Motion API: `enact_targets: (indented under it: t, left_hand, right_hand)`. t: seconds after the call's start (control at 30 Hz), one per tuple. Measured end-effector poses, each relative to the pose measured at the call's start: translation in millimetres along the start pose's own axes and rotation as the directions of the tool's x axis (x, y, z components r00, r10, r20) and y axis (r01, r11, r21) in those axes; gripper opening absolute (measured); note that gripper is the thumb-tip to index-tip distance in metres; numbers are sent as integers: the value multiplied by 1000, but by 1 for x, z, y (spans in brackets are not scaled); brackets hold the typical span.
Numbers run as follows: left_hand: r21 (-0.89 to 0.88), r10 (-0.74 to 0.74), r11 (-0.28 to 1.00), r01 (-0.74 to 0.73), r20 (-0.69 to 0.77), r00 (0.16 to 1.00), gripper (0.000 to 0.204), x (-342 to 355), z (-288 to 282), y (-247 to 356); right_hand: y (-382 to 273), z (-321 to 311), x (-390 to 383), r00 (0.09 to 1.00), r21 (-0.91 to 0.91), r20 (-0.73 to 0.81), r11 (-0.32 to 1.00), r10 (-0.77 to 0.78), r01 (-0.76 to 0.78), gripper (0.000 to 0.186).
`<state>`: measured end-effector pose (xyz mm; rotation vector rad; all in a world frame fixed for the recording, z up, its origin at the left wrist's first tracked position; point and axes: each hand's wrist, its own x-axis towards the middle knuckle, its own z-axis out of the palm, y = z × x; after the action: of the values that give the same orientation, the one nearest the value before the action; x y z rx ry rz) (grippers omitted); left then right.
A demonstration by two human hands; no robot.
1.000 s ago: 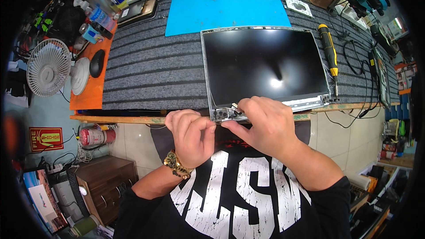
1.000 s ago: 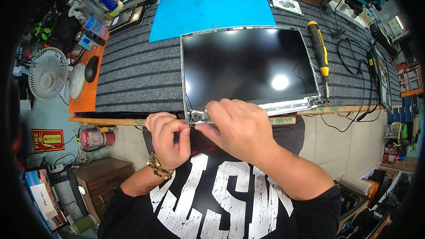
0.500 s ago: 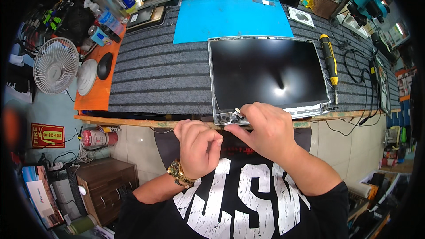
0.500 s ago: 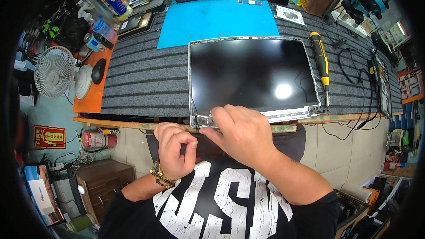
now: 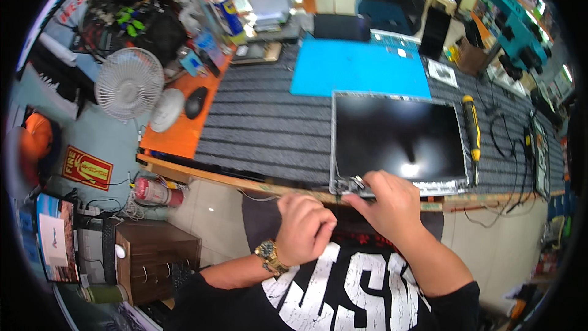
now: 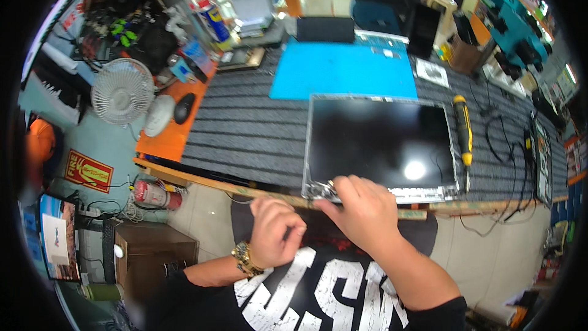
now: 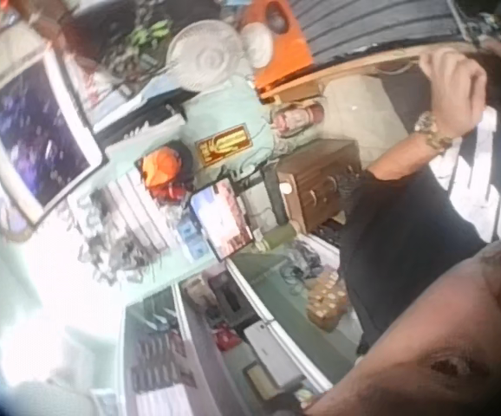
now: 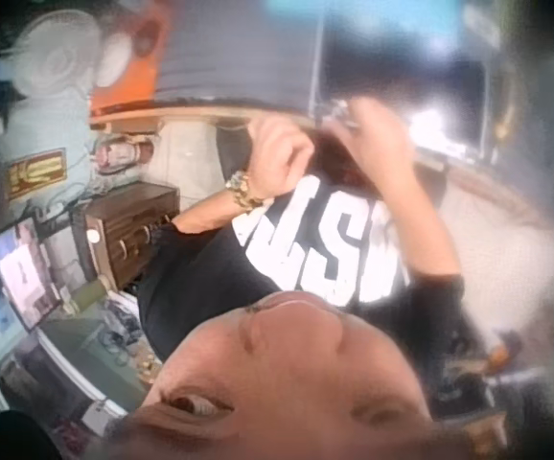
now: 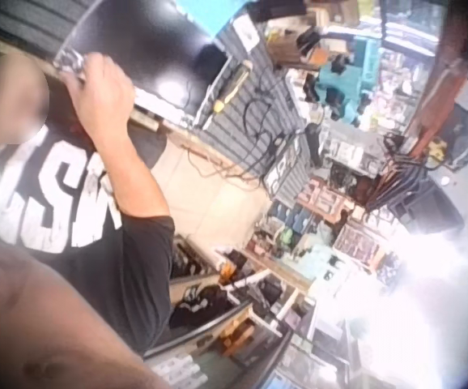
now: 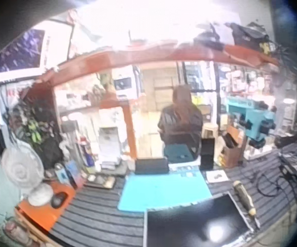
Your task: The person removes small components and thin wires from a laptop screen hinge area by hand and with tweezers, then turns the screen assembly over on the workbench.
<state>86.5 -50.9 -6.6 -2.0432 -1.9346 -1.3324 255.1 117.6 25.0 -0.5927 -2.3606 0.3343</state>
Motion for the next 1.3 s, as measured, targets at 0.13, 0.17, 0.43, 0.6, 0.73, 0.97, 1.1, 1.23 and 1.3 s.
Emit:
enact_targets:
  t: [0.13,0.17,0.43,0.6,0.73,0.97,1.1,1.23,1.3]
  left_hand:
    - [-55,-33,998,33,-11,999,16,-2,1,2]
    - [-31,-28,999,28,-10,1000,15,-2,0,1]
    - [-27,-5,1000,4,-21,1000,14,-8,2,0]
    - [-34,17,999,-17,-4,1000,14,-10,-3,2]
    - [-24,47,999,-47,14,999,16,-9,-8,2]
    - [-46,71,997,-70,26,997,17,-10,-13,10]
    - [-61,91,994,-89,26,996,18,-10,-16,13]
    - [-94,76,993,-70,62,995,19,-15,-22,16]
    - [-102,73,993,-66,67,995,19,-17,-23,18]
  right_hand:
    - [3,1,1,1000,8,-18,1000,-17,17,49]
    - [4,1,2,1000,0,-1,1000,-16,16,50]
    - [7,5,3,999,12,-29,1000,-23,24,49]
    - [8,6,4,999,0,-39,1000,-27,27,48]
    - [8,7,5,999,-18,-38,999,-28,27,48]
    - [7,7,4,999,-51,24,998,22,-20,48]
    - [7,7,6,1000,-42,11,999,12,-11,49]
    - [7,7,6,1000,-63,14,998,14,-13,49]
    - [7,7,7,1000,-62,12,998,14,-13,49]
